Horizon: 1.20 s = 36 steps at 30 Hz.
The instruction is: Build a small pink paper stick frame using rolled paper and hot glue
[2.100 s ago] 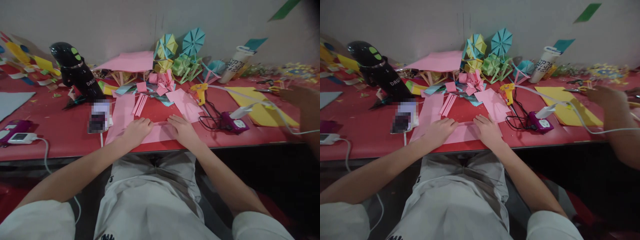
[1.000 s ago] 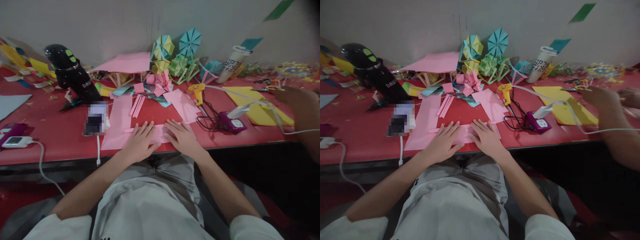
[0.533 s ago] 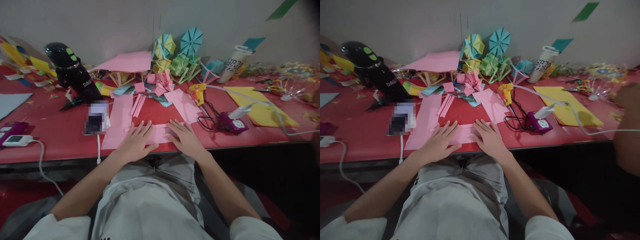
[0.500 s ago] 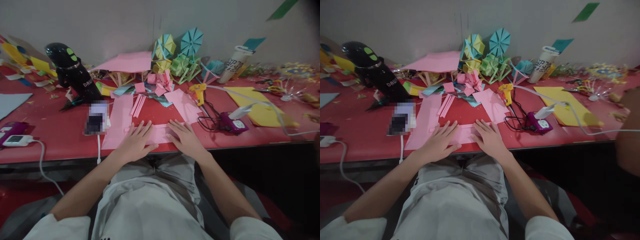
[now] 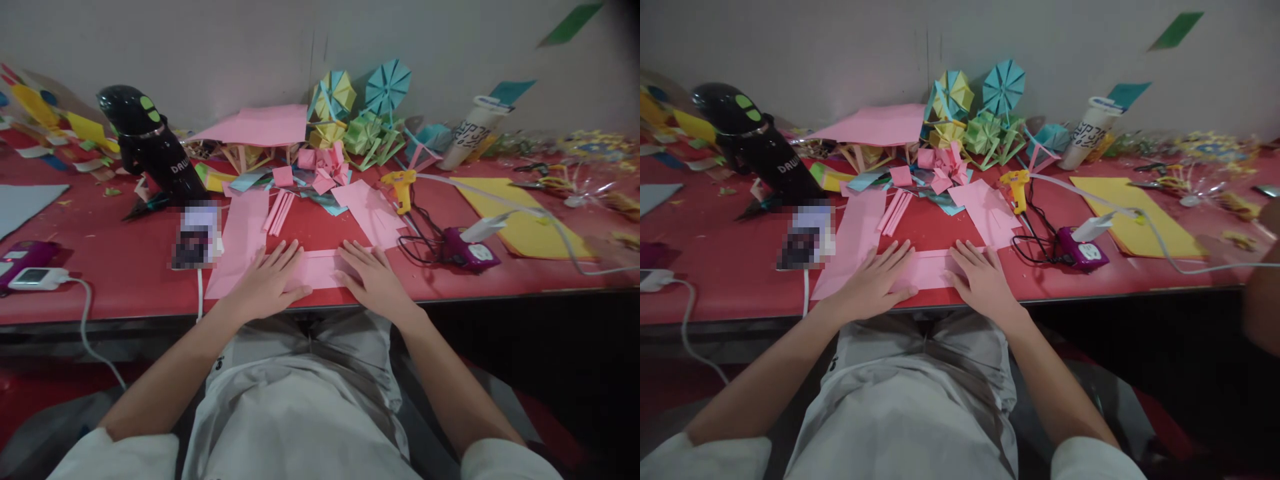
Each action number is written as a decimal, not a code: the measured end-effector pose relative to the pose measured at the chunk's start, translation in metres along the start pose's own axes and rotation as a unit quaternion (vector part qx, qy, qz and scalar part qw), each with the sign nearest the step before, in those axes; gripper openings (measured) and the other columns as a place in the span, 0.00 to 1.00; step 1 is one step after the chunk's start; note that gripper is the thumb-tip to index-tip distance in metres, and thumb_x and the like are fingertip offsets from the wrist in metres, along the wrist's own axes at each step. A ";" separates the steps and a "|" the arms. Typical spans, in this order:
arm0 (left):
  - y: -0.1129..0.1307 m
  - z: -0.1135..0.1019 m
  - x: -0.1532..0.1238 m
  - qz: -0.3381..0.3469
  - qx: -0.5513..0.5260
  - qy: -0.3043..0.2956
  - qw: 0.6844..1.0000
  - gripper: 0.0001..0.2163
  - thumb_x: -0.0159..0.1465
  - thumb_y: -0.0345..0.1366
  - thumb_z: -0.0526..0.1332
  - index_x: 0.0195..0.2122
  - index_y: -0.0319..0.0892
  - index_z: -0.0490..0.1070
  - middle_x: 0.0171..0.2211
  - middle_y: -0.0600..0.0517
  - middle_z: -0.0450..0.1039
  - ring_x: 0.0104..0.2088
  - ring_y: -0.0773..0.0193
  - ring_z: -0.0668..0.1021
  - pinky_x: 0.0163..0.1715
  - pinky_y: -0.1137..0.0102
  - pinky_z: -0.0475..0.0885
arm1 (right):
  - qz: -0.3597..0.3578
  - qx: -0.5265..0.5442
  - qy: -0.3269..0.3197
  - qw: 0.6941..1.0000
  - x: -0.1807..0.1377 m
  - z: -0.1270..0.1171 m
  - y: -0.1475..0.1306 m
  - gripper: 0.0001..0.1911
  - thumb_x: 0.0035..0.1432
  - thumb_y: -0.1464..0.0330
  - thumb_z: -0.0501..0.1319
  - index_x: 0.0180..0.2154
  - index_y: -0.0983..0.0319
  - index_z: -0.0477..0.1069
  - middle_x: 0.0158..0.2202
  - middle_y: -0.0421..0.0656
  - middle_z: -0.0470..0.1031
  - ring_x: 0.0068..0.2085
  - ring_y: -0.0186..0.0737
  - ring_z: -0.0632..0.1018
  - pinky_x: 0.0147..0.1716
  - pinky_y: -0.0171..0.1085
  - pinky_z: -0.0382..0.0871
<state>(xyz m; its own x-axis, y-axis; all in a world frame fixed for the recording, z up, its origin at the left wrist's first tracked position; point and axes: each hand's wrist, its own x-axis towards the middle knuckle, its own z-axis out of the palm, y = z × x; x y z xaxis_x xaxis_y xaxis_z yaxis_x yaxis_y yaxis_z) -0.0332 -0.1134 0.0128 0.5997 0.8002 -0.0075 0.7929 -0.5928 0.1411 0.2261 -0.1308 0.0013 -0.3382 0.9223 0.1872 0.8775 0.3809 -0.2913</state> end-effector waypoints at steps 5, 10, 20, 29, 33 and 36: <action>0.000 -0.001 0.001 -0.008 0.001 -0.005 1.000 0.37 0.69 0.59 0.45 0.72 0.41 0.42 0.72 0.44 0.42 0.72 0.50 0.50 0.68 0.46 0.45 | -0.002 -0.004 0.005 1.000 0.000 0.002 0.001 0.28 0.68 0.56 0.50 0.65 0.60 0.61 0.68 0.49 0.59 0.69 0.50 0.61 0.66 0.60 0.49; -0.001 0.000 0.001 -0.017 -0.003 0.000 1.000 0.38 0.68 0.60 0.44 0.72 0.41 0.42 0.72 0.44 0.41 0.72 0.49 0.49 0.68 0.44 0.45 | -0.005 -0.005 0.009 1.000 -0.001 0.002 0.001 0.27 0.68 0.57 0.50 0.65 0.58 0.61 0.68 0.48 0.60 0.68 0.50 0.61 0.66 0.60 0.49; 0.002 -0.001 0.000 -0.042 0.012 0.025 0.999 0.39 0.67 0.59 0.50 0.72 0.41 0.45 0.72 0.41 0.41 0.72 0.44 0.48 0.67 0.43 0.43 | -0.001 -0.017 0.015 1.000 -0.002 0.003 -0.001 0.27 0.68 0.59 0.51 0.65 0.57 0.61 0.68 0.48 0.60 0.68 0.49 0.62 0.67 0.61 0.48; 0.039 -0.004 0.030 0.073 0.018 0.040 0.996 0.32 0.69 0.45 0.51 0.70 0.34 0.49 0.72 0.42 0.43 0.72 0.48 0.48 0.69 0.51 0.42 | -0.002 -0.035 0.024 0.999 -0.002 0.004 -0.004 0.27 0.69 0.59 0.48 0.65 0.59 0.61 0.68 0.48 0.60 0.68 0.49 0.61 0.68 0.60 0.43; 0.039 0.003 0.038 0.073 0.000 0.022 0.997 0.32 0.70 0.50 0.48 0.70 0.35 0.50 0.72 0.42 0.46 0.71 0.48 0.51 0.69 0.51 0.44 | -0.001 -0.022 0.013 1.000 -0.001 0.004 -0.003 0.28 0.69 0.58 0.48 0.65 0.60 0.61 0.68 0.49 0.59 0.69 0.50 0.60 0.67 0.62 0.45; 0.034 0.005 0.038 0.073 -0.007 0.014 0.997 0.32 0.71 0.52 0.47 0.70 0.38 0.49 0.72 0.44 0.44 0.71 0.49 0.50 0.69 0.50 0.44 | 0.003 -0.012 0.009 1.000 -0.001 0.003 -0.002 0.28 0.68 0.57 0.49 0.65 0.58 0.60 0.68 0.49 0.58 0.69 0.50 0.60 0.66 0.63 0.46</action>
<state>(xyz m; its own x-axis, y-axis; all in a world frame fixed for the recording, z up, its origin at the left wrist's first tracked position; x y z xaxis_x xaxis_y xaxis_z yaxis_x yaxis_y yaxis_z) 0.0171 -0.1037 0.0119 0.7048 0.7081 0.0426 0.6958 -0.7018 0.1528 0.2238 -0.1321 -0.0016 -0.3276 0.9230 0.2020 0.8871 0.3740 -0.2704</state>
